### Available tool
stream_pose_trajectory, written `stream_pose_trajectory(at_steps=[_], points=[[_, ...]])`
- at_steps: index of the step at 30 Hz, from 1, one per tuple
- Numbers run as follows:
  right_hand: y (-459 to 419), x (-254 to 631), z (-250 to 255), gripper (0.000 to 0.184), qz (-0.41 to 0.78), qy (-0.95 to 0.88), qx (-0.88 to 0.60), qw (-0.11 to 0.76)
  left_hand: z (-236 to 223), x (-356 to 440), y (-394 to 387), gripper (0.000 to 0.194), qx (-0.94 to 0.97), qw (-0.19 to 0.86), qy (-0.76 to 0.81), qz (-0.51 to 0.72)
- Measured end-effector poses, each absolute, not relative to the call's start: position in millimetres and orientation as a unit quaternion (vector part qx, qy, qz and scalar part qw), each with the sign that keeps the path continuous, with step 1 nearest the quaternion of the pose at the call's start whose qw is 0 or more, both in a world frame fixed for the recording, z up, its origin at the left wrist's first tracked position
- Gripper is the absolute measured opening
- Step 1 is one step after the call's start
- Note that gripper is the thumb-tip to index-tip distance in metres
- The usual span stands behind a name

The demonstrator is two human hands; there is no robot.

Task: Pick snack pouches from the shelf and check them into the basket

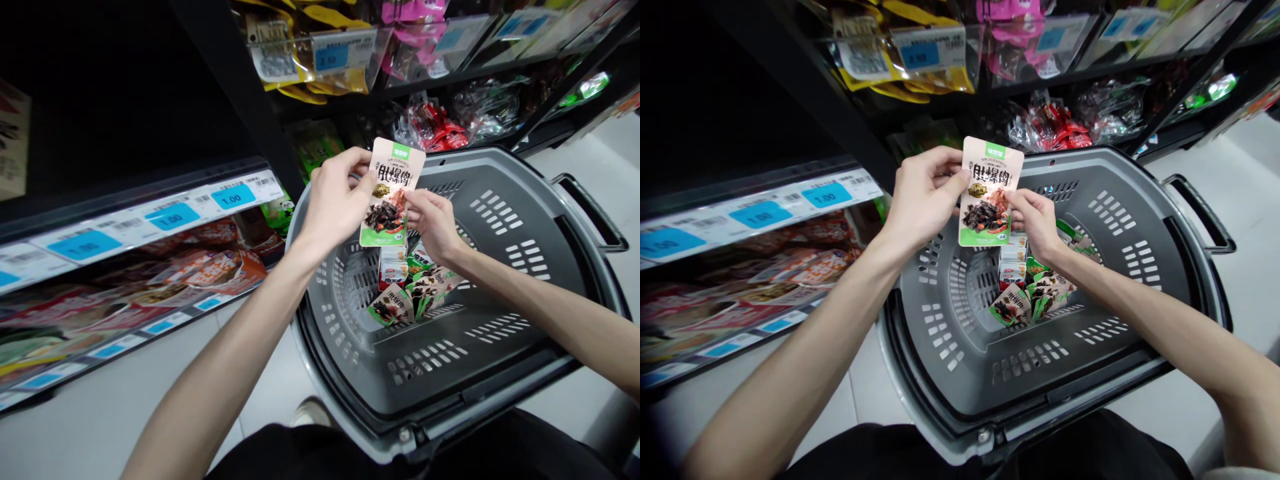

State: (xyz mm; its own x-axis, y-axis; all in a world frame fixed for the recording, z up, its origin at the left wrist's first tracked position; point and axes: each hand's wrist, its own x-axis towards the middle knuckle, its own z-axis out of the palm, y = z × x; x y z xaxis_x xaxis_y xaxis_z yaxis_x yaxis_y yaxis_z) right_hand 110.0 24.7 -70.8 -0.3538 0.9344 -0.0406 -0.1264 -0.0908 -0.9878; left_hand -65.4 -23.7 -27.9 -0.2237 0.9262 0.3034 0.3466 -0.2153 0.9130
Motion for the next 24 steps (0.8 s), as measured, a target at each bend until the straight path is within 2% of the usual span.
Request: stream_pose_trajectory(at_steps=[24], points=[[24.5, 110.5, -72.8, 0.028, 0.639, -0.521, -0.368, 0.431, -24.0, -63.9, -25.9, 0.006, 0.562, 0.264, 0.578, 0.53]])
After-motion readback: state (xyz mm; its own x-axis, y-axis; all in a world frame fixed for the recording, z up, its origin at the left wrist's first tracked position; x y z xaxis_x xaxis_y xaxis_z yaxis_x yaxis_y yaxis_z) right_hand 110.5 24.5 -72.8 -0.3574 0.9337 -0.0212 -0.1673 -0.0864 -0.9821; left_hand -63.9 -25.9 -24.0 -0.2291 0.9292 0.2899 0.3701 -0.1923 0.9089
